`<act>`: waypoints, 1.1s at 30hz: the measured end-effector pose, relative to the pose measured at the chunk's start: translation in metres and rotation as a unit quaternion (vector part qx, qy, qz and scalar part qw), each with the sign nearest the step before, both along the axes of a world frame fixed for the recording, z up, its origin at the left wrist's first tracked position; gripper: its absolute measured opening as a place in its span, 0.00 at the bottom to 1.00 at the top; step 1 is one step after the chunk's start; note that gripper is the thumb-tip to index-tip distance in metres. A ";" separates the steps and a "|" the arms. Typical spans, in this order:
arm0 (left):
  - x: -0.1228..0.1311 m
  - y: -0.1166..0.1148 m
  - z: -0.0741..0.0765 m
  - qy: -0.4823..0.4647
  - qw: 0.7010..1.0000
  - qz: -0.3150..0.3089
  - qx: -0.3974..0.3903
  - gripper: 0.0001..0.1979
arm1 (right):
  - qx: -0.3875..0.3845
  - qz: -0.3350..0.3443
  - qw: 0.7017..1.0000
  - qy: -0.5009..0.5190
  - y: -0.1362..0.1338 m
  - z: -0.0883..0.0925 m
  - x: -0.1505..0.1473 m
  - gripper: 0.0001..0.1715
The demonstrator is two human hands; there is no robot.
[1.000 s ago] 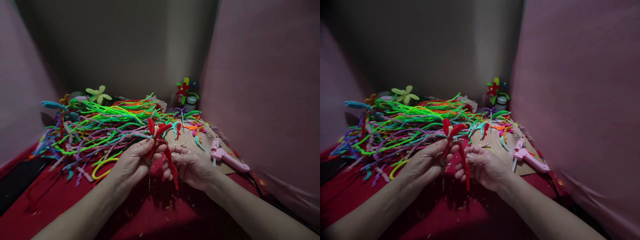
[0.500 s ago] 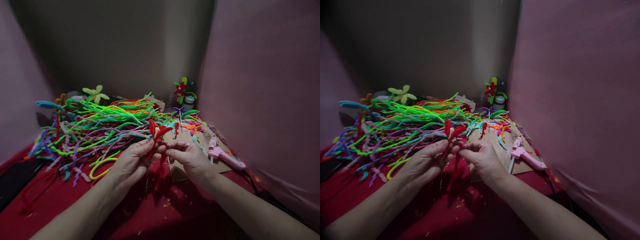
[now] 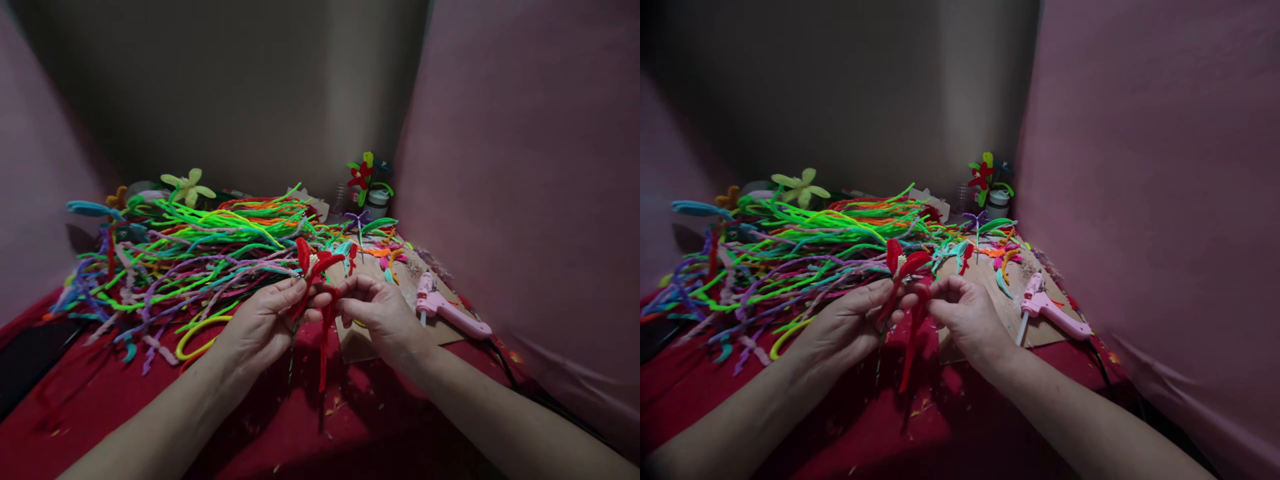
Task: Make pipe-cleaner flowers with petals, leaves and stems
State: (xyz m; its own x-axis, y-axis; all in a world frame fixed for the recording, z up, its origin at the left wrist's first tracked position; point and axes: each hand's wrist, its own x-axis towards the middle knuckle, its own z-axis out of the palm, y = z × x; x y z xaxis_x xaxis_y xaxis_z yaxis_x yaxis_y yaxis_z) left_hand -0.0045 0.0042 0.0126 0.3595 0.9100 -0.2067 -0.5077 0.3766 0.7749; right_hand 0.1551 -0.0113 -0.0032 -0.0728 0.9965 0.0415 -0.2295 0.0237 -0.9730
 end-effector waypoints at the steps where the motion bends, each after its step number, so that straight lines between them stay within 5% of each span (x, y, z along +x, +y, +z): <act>1: 0.000 0.000 0.000 0.003 1.000 -0.001 0.000 0.11 | 0.001 0.004 1.000 0.005 0.000 0.000 0.000 0.06; 33: 0.005 0.000 -0.002 -0.013 0.999 0.024 -0.026 0.12 | -0.013 0.037 0.997 0.066 0.006 -0.005 0.003 0.09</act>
